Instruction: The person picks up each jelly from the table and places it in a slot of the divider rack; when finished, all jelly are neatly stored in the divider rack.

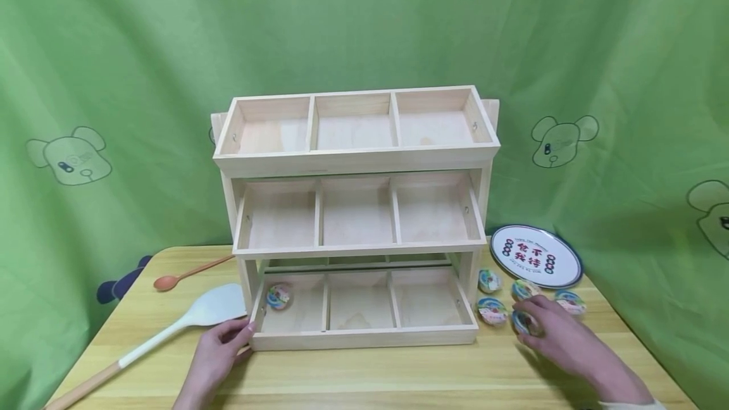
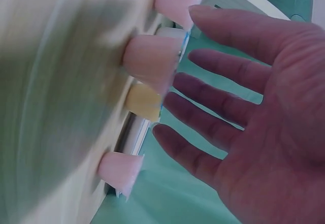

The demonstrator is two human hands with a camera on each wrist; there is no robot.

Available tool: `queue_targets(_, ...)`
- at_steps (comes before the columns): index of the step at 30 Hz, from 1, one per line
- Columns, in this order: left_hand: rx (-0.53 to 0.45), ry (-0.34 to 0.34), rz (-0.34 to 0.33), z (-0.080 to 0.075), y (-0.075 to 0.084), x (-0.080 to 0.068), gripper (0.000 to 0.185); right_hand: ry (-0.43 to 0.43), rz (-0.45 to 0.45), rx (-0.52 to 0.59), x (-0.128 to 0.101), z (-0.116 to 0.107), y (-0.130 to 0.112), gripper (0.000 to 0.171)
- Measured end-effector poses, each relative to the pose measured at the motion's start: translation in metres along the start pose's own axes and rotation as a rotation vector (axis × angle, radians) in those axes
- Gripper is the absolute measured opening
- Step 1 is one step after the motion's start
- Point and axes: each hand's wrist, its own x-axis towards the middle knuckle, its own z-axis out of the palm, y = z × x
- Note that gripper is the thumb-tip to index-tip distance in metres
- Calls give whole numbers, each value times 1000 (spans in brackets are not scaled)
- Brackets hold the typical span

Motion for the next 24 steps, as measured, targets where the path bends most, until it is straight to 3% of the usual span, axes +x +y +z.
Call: queue_targets(24, -2, 13, 7, 1, 0, -2, 33, -13, 15, 4, -1, 4, 9, 50)
